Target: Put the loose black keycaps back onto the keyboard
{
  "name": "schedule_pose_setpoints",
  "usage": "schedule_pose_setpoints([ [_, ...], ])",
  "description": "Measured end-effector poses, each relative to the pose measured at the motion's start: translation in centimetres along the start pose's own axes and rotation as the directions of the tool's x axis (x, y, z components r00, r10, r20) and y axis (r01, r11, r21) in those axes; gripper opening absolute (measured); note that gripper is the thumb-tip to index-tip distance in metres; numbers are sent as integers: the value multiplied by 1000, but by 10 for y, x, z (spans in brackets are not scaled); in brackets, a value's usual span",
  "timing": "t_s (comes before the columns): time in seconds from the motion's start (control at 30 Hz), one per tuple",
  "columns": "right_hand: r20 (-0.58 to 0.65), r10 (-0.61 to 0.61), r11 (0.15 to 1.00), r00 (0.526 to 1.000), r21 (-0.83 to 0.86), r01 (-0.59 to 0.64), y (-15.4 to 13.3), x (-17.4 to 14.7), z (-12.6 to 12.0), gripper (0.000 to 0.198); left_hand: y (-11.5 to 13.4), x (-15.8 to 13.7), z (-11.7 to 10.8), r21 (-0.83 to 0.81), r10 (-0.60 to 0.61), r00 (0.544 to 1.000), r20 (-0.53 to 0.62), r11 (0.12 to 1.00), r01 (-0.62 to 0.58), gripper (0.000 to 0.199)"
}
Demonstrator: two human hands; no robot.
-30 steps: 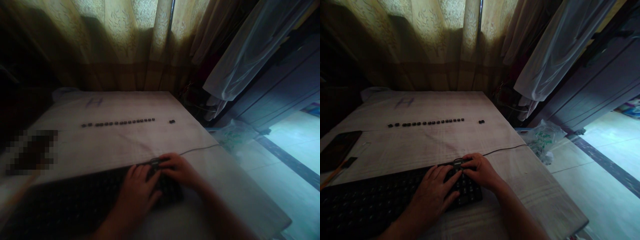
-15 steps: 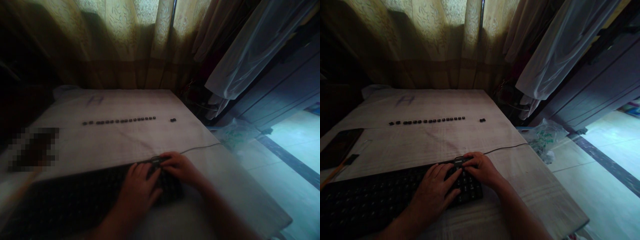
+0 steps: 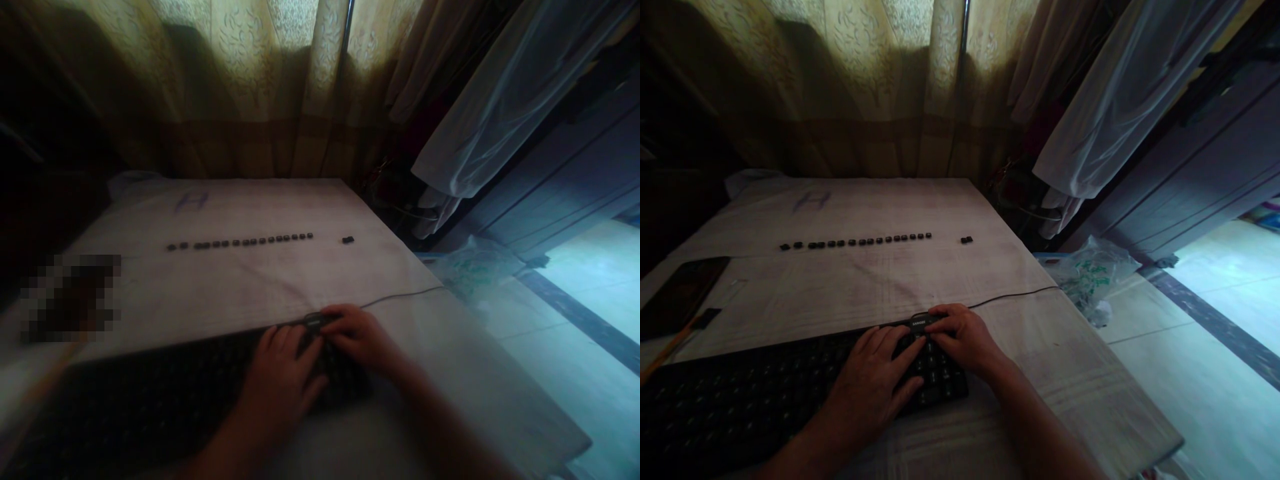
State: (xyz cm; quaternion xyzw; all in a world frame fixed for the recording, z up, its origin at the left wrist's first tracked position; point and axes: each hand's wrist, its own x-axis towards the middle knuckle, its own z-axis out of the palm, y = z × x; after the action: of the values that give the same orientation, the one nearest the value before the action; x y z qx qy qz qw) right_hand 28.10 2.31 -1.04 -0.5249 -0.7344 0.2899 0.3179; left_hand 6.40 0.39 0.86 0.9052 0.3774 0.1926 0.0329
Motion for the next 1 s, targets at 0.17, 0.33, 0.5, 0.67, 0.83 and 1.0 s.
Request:
schedule_pose_setpoints([
  [0.17, 5, 12, 999, 1000, 33, -12, 2, 0, 3, 21, -1, -1, 1, 15, -2, 1000, 21, 1000, 2, 39],
  [0.33, -6, 107, 956, 994, 276, -101, 9, 5, -2, 15, -1, -2, 1, 6, 3, 1000, -10, 1000, -3, 37],
  [0.5, -29, 284, 875, 958, 416, -247, 14, 9, -10, 25, -2, -2, 1, 13, 11, 1000, -12, 1000, -11, 38],
  [0.67, -54, 359, 859, 932, 409, -308, 14, 9, -12, 31, -2, -2, 0, -22, -16, 1000, 19, 1000, 16, 39],
  [0.83, -34, 319, 912, 947, 283, -296, 21, 18, -23, 29, -4, -4, 2, 17, 15, 1000, -3, 1000, -15, 41],
  [1.0, -275, 200, 946, 941, -195, -258, 50, 54, -54, 25, -14, -7, 12, 105, 100, 990, -98, 990, -90, 52],
])
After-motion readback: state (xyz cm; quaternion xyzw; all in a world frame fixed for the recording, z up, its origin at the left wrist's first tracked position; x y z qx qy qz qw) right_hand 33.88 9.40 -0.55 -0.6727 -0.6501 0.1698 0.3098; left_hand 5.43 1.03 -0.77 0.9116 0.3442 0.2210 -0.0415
